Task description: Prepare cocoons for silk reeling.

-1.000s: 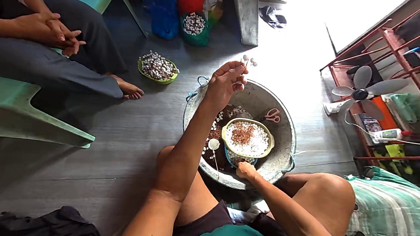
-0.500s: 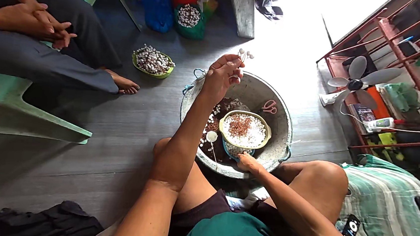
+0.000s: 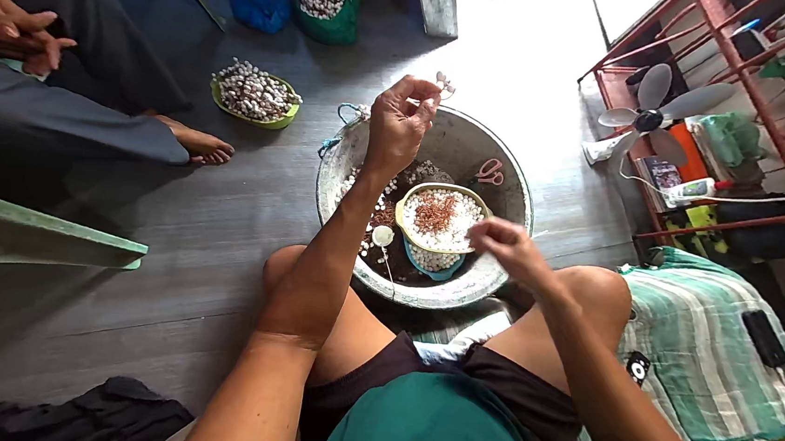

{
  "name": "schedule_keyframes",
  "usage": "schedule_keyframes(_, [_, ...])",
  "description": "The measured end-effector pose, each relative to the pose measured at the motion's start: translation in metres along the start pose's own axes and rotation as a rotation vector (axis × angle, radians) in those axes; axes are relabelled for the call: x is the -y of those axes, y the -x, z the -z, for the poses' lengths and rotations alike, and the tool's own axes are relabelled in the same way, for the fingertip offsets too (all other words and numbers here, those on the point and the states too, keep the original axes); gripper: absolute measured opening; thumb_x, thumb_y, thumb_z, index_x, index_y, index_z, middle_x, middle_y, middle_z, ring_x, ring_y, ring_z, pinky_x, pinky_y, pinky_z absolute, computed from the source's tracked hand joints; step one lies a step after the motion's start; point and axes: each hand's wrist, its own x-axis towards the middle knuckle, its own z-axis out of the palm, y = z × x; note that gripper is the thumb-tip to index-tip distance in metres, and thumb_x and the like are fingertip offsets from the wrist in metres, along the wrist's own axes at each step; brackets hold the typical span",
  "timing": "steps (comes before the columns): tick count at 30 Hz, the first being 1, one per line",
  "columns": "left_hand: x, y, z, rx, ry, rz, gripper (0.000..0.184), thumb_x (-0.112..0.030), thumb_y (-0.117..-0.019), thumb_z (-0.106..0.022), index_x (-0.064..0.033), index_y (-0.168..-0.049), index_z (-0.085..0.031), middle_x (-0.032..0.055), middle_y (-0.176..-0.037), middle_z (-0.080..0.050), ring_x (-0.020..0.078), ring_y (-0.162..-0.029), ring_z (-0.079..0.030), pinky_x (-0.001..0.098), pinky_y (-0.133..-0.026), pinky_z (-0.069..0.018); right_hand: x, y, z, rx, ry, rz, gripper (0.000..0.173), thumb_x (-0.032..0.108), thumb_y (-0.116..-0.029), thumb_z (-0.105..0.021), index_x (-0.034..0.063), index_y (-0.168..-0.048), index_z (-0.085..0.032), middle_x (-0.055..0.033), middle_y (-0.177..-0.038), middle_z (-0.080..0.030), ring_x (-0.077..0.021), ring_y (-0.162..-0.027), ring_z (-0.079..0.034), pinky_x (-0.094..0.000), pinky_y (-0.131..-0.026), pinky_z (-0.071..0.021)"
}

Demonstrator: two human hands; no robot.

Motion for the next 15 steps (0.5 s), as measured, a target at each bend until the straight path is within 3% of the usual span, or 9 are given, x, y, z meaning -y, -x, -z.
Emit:
schedule_keyframes(4, [-0.004, 0.006, -0.010, 0.054, -0.118, -0.010, 0.014, -0.010, -0.1013, -0.062, -0.0015, -0.111, -0.068, 0.0044, -0.097, -0.071, 0.0085, -0.068, -0.064, 0.0254, -0.062, -0.0561, 0.074, -0.023, 0.032, -0.120, -0.497, 0.122, 0.015, 0.013, -0.1019, -0.061, 0.0089, -0.116, -0.065, -0.0070, -0.107, -0.072, -0.0158, -0.091, -0.070, -0.0353, -0.088, -0.0600])
schedule_keyframes(6, [-0.005, 0.008, -0.014, 0.078, -0.137, -0.010, 0.014, -0.011, -0.1020, -0.062, -0.0022, -0.110, -0.068, 0.0038, -0.096, -0.071, 0.0082, -0.068, -0.064, 0.0249, -0.062, -0.0558, 0.091, -0.036, 0.040, -0.120, -0.704, 0.166, 0.016, 0.010, -0.1037, -0.057, 0.0063, -0.116, -0.065, -0.0104, -0.109, -0.073, -0.0156, -0.092, -0.072, -0.0325, -0.088, -0.0599])
schedule_keyframes(9, [-0.006, 0.010, -0.020, 0.092, -0.136, -0.015, 0.012, -0.010, -0.1013, -0.063, -0.0023, -0.109, -0.069, 0.0035, -0.095, -0.071, 0.0076, -0.068, -0.064, 0.0241, -0.062, -0.0559, 0.095, -0.049, 0.041, -0.081, -0.922, 0.185, 0.020, 0.006, -0.1051, -0.052, 0.0036, -0.120, -0.066, -0.0145, -0.114, -0.073, -0.0174, -0.094, -0.073, -0.0306, -0.089, -0.0601])
schedule_keyframes(15, [-0.015, 0.016, -0.024, 0.127, -0.185, -0.052, 0.012, -0.010, -0.1004, -0.064, -0.0034, -0.109, -0.070, 0.0044, -0.100, -0.071, 0.0078, -0.075, -0.066, 0.0237, -0.066, -0.0571, 0.086, -0.057, 0.033, -0.009, -1.070, 0.180, 0.024, 0.001, -0.1021, -0.053, -0.0005, -0.120, -0.069, -0.0164, -0.119, -0.072, -0.0183, -0.100, -0.073, -0.0304, -0.091, -0.0598])
